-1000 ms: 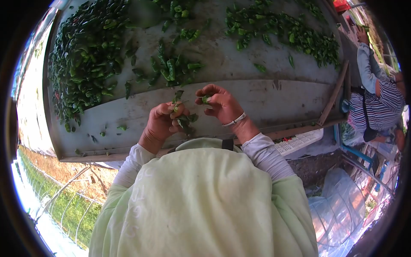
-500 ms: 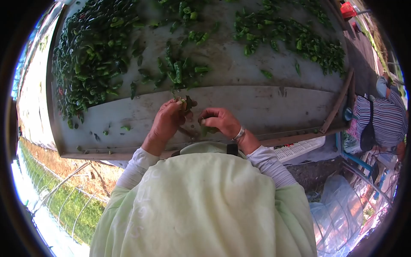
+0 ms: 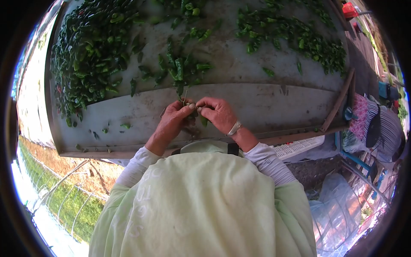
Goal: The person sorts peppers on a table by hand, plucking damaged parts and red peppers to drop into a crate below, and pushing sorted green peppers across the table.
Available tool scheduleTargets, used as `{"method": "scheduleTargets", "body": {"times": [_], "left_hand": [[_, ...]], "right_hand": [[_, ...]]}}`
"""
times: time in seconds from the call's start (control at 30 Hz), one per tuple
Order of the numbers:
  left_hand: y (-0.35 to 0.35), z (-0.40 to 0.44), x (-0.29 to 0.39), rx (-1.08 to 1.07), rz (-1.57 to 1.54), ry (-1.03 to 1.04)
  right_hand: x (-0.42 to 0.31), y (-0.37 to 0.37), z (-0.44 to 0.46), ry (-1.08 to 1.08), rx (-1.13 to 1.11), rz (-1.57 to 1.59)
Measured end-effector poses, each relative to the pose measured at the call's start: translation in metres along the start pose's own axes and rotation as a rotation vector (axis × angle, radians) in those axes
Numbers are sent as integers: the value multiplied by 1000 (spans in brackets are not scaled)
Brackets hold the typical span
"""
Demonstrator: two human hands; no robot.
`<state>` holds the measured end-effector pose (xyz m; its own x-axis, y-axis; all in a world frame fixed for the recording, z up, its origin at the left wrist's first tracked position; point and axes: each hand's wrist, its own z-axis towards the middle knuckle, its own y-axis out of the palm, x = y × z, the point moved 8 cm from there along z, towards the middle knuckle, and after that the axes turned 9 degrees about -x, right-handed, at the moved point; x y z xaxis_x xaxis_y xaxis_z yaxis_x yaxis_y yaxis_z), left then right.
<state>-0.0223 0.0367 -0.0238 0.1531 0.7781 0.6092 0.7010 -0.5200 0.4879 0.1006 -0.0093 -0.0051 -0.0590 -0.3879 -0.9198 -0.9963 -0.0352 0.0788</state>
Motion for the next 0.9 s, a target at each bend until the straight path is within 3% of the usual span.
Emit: {"method": "scheduleTargets", "body": {"times": [0.13, 0.23, 0.37, 0.43, 0.47, 0.53, 0.57, 0.63, 0.7, 0.77, 0.9], "left_hand": [[-25, 7, -3, -7, 53, 102], [-43, 2, 5, 72, -97, 152], [-91, -12, 29, 154, -204, 367], [-126, -19, 54, 459, 158, 562], [-135, -15, 58, 461, 150, 560], [-132, -26, 93, 736, 887, 726], [-137, -23, 95, 737, 881, 727], [-136, -21, 97, 754, 1003, 776], [-134, -22, 96, 754, 1033, 808], [-128, -23, 95, 736, 1072, 840], [-127, -24, 95, 730, 1069, 870]], "right_hand": [[-8, 16, 10, -46, -54, -75], [-3, 7, 21, 16, -107, -61], [-4, -14, 62, -26, -71, 114], [-18, -19, 88, -93, 43, 22], [-15, -16, 101, -87, 39, 18], [-15, -8, 125, -163, -23, -267], [-13, -13, 131, -161, -25, -273], [6, -36, 136, 30, 37, 29], [10, -66, 134, 50, 95, 165], [11, -109, 124, -45, 333, 283], [0, -160, 110, -170, 513, 124]]}}
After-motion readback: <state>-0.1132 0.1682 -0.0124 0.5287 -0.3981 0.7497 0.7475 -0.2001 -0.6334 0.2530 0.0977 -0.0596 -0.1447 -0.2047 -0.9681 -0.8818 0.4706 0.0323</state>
